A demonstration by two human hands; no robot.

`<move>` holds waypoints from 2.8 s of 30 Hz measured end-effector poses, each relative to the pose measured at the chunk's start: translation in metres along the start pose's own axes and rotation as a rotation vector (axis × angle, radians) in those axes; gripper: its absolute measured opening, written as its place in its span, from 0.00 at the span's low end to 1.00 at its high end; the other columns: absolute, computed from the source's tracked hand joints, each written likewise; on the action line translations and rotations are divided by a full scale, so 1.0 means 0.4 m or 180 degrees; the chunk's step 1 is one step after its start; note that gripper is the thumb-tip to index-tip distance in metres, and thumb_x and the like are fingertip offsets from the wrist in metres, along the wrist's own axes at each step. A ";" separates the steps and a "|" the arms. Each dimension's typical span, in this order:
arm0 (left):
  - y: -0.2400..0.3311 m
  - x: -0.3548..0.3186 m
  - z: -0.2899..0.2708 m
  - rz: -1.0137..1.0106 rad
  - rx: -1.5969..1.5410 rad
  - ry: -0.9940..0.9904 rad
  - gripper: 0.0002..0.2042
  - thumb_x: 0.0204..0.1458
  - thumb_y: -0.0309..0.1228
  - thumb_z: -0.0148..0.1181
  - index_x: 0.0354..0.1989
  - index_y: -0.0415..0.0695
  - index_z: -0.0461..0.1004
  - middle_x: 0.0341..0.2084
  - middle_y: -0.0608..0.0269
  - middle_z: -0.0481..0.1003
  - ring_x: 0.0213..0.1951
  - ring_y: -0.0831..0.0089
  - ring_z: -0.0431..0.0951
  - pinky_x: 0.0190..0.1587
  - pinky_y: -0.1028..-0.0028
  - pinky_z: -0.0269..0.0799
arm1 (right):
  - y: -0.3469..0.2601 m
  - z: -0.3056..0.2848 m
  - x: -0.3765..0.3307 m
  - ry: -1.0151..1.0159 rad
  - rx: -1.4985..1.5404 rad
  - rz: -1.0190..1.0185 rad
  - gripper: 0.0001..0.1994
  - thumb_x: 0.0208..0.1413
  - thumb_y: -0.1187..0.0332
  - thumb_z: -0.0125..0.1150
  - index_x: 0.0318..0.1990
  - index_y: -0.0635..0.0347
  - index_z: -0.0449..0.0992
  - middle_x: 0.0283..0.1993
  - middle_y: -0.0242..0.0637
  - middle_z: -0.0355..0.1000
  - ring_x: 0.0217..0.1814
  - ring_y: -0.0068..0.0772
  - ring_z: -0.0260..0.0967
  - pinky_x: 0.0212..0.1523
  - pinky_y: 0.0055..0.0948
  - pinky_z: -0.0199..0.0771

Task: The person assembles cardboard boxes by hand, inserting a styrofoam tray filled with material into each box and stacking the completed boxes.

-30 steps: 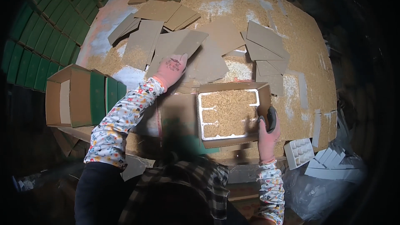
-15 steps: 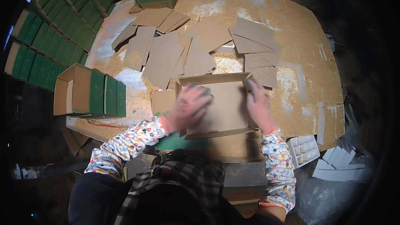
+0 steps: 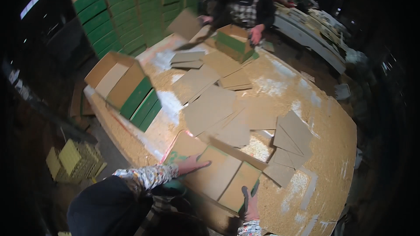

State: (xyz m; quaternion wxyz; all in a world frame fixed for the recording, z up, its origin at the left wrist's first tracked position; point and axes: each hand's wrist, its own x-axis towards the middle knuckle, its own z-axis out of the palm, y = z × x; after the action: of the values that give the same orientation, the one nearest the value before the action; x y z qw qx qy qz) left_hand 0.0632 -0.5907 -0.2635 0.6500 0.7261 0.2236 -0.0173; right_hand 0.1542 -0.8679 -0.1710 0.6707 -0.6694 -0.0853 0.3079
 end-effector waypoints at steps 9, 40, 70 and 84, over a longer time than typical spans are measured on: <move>0.216 -0.352 -0.777 0.3095 0.2166 0.4261 0.28 0.51 0.29 0.52 0.62 0.36 0.56 0.61 0.49 0.59 0.63 0.56 0.59 0.64 0.61 0.54 | -0.030 0.358 0.029 0.0028 0.1551 0.0146 0.29 0.62 0.58 0.50 0.66 0.64 0.52 0.62 0.45 0.60 0.61 0.38 0.62 0.60 0.34 0.63; 0.078 0.060 -0.146 -0.0358 -0.0498 0.1435 0.34 0.49 0.43 0.64 0.58 0.35 0.58 0.51 0.48 0.68 0.51 0.61 0.70 0.51 0.67 0.69 | 0.207 -0.155 0.090 0.1067 -0.0586 0.0167 0.37 0.58 0.51 0.54 0.64 0.73 0.51 0.61 0.49 0.59 0.62 0.38 0.56 0.62 0.31 0.55; 0.227 -0.089 -0.051 0.0855 0.2673 -0.0085 0.57 0.42 0.67 0.56 0.67 0.31 0.41 0.64 0.32 0.44 0.67 0.45 0.46 0.66 0.47 0.39 | -0.333 -0.103 0.032 -0.0947 -0.2544 0.0181 0.39 0.50 0.48 0.63 0.65 0.62 0.57 0.58 0.50 0.66 0.64 0.44 0.59 0.62 0.35 0.58; 0.187 -0.052 -0.093 -0.0475 -0.0137 -0.2321 0.41 0.51 0.45 0.61 0.64 0.29 0.47 0.61 0.38 0.56 0.61 0.51 0.59 0.63 0.60 0.53 | 0.046 -0.131 -0.065 -0.0003 0.1758 0.1065 0.36 0.62 0.43 0.39 0.67 0.64 0.50 0.61 0.47 0.63 0.62 0.41 0.59 0.65 0.42 0.55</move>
State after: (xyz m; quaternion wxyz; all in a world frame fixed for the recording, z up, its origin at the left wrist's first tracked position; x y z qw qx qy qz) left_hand 0.0606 -0.5659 -0.1811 0.6990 0.6402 0.0300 -0.3174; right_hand 0.1557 -0.9274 -0.1855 0.7670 -0.4667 0.1125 0.4258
